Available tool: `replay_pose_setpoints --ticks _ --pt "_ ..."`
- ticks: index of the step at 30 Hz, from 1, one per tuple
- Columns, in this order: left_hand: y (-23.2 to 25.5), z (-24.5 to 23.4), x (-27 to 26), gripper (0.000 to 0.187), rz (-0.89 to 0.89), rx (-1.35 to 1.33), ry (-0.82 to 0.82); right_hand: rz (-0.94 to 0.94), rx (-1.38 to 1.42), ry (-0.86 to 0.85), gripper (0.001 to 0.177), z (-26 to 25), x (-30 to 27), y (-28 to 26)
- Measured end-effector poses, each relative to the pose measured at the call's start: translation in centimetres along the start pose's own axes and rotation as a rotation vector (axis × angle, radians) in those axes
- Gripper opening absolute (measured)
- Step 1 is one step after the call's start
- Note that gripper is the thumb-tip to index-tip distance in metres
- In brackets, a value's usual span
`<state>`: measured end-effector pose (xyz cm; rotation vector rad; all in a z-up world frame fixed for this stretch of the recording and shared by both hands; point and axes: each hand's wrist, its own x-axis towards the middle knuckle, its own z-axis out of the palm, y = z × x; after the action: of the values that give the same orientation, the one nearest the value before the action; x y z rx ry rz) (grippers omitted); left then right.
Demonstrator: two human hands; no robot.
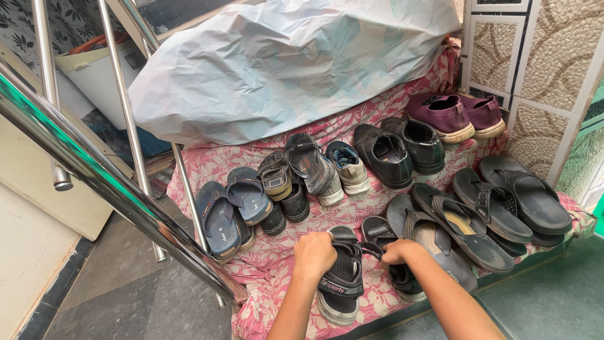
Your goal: The person organizes footwear by picking up, rearranging, aligning, and stacking various shoes, sandals, and slippers across the tiered rack by hand.
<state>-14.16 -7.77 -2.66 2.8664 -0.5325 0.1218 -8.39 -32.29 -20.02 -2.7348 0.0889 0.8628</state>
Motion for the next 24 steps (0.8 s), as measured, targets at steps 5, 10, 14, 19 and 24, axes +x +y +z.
replay_pose_setpoints --ticks 5,10,14,19,24 --pt "1.9 -4.9 -0.9 0.040 0.008 -0.091 0.088 0.020 0.057 -0.018 0.082 -0.5 -1.3 -0.4" --pt "4.4 -8.2 -1.0 0.038 0.037 -0.209 0.149 0.041 0.055 -0.020 0.079 0.3 0.9 0.1" --pt "6.8 -9.2 -0.1 0.039 0.031 -0.272 0.207 -0.077 0.030 -0.004 0.076 1.1 3.8 1.0" --pt "8.5 -9.4 2.8 0.037 0.056 -0.359 0.337 -0.231 -0.051 -0.005 0.075 1.2 3.6 0.8" --pt "9.2 -9.7 5.3 0.037 0.006 -0.421 0.388 -0.153 0.073 -0.085 0.084 0.6 1.3 1.1"
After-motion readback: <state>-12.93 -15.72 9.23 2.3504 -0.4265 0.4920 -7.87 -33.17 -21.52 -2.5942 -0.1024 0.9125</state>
